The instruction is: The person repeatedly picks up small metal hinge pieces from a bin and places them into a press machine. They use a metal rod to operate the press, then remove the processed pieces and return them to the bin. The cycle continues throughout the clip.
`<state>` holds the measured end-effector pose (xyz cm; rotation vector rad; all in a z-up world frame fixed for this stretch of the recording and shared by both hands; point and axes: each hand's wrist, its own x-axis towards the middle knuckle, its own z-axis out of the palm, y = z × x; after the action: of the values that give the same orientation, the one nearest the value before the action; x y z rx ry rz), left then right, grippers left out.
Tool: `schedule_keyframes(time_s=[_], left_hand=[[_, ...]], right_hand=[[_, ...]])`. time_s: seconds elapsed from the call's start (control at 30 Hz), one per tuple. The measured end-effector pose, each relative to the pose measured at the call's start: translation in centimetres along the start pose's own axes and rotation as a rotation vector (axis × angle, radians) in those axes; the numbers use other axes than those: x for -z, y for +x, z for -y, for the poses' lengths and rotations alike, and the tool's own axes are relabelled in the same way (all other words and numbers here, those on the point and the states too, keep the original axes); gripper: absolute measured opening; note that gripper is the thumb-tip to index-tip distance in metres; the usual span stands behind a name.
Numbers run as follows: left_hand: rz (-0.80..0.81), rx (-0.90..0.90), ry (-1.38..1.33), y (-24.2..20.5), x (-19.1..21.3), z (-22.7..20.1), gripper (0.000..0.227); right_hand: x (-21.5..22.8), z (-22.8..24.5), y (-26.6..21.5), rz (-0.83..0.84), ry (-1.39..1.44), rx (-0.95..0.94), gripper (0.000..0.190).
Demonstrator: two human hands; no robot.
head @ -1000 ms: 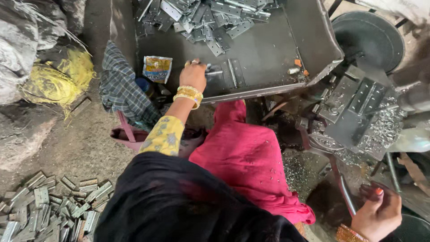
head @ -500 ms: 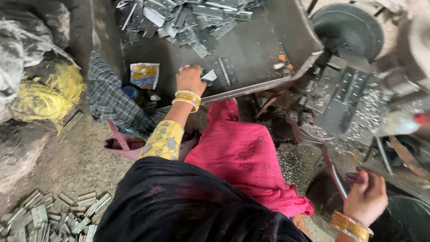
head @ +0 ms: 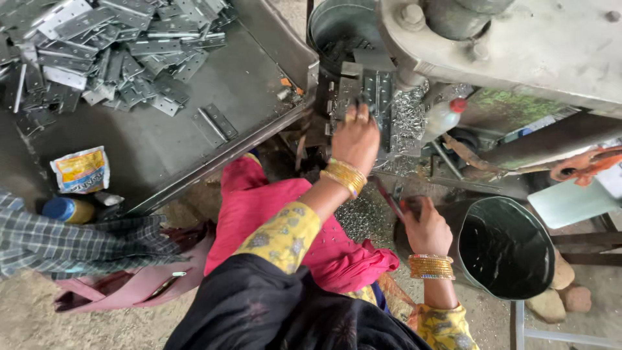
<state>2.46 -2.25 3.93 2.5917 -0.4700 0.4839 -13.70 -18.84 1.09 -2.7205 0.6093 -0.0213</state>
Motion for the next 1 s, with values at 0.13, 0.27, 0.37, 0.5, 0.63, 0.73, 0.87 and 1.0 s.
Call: schedule_keyframes(time_s=[0.13, 0.27, 0.37, 0.5, 0.63, 0.73, 0.87, 1.0], left_hand=[[-0.033, -0.111, 0.033, -2.7, -1.9, -0.1, 0.014], [0.123, -0.129, 0.069, 0.6, -1.9, 0.3, 0.011], [0.15, -0.087, 0.134, 1.4, -1.3, -0.1, 0.012], [0.234, -0.125, 0.217, -1.5, -0.4, 0.5, 0.015], [0.138, -0.147, 0.292, -2.7, -1.7, 0.0, 0.024], [0.33, -0.065, 0.34, -0.2, -3.0, -0.7, 0.023], [0.39, -0.011, 0.286, 0.7, -3.6, -0.1, 0.024], [0.334, -0.009, 0.237, -0.5, -3.6, 0.3, 0.025]], right_hand=[[-0.9, -0.3, 0.6, 0.106, -0.013, 0.053, 0.039], [-1.0, -0.1, 1.1, 0.12, -0.02, 0.077, 0.041], [-0.7, -0.2, 0.5, 0.085, 0.006, 0.11, 0.038], [-0.6, 1.1, 0.9, 0.14, -0.02, 0.078, 0.04], [-0.3, 0.2, 1.8, 0.179, -0.077, 0.121, 0.045], [-1.9, -1.6, 2.4, 0.187, -0.088, 0.106, 0.044], [-8.6, -3.7, 1.5, 0.269, -0.043, -0.019, 0.053], [-12.2, -7.1, 1.2, 0.408, 0.168, -0.12, 0.074]])
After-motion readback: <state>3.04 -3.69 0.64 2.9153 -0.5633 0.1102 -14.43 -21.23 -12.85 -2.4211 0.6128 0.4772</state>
